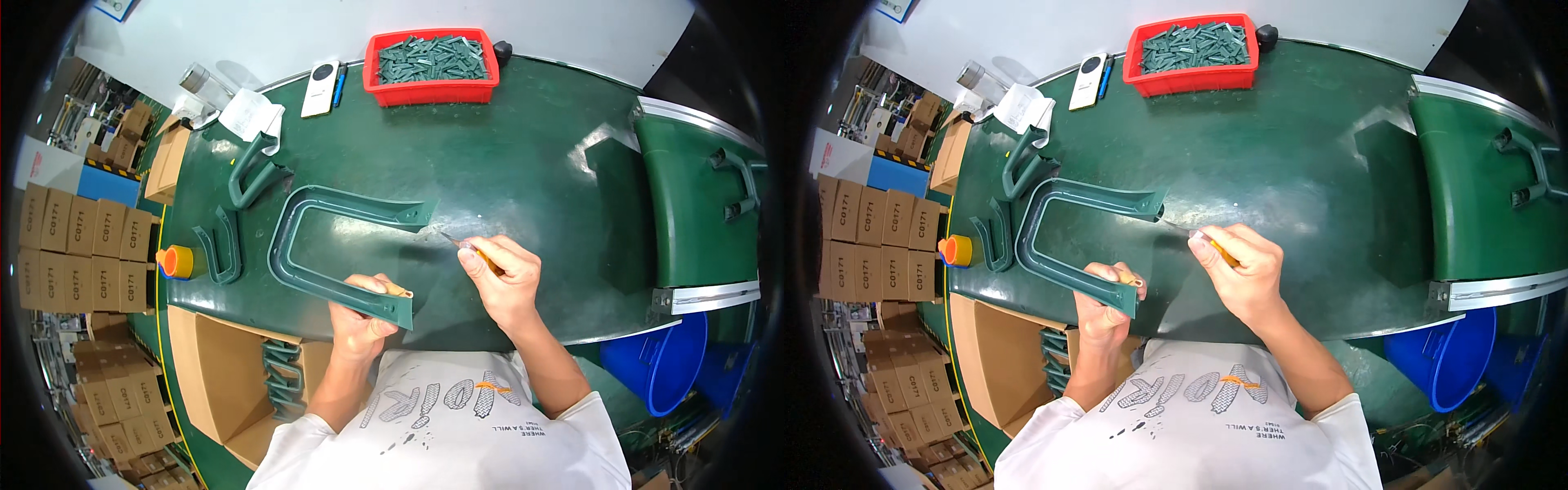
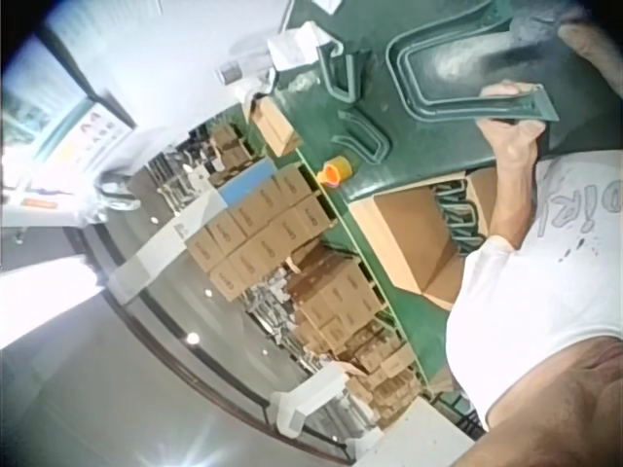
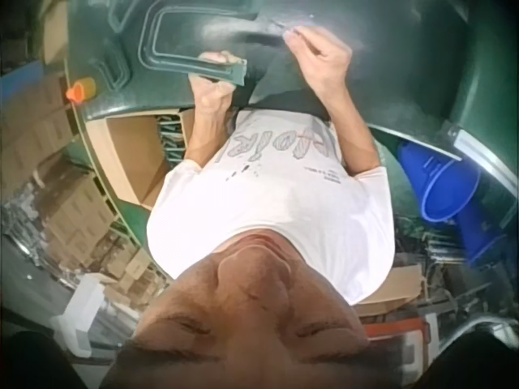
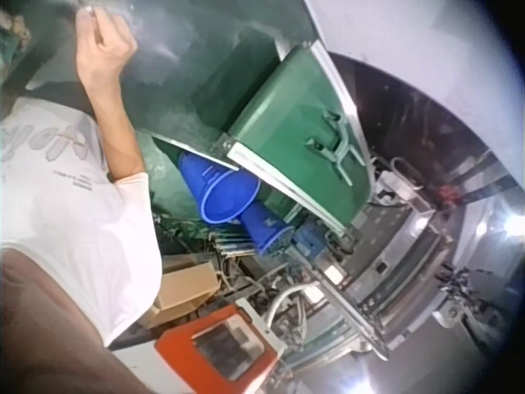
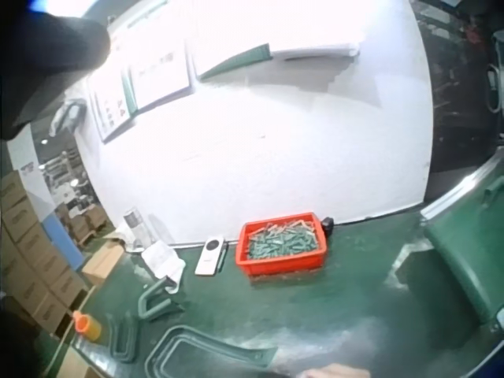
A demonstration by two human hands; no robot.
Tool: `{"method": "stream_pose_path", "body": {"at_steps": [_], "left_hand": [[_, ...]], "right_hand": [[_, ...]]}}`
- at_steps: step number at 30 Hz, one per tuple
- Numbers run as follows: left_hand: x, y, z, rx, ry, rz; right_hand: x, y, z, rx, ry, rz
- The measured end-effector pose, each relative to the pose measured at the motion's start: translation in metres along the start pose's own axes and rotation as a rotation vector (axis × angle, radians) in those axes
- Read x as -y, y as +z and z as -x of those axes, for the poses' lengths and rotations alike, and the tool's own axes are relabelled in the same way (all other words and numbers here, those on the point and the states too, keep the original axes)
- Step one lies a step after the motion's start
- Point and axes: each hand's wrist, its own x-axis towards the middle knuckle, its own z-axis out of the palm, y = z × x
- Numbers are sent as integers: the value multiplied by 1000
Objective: Taping a box, opening it, then using a small blade to trim or clean holes in green plastic U-shaped components before placing them in the box.
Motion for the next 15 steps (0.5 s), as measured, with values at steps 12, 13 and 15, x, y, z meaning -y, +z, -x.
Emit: {"method": "stream_pose_path", "body": {"at_steps": [12, 13, 15], "left_hand": [[-3, 4, 0, 17, -2, -36], [-3, 4, 0, 14, -5, -33], [-3, 5, 0, 18, 4, -31]], "right_hand": [[-6, 2, 1, -11, -40, 0], [-6, 2, 1, -14, -51, -11], [-7, 1, -1, -15, -46, 9]]}}
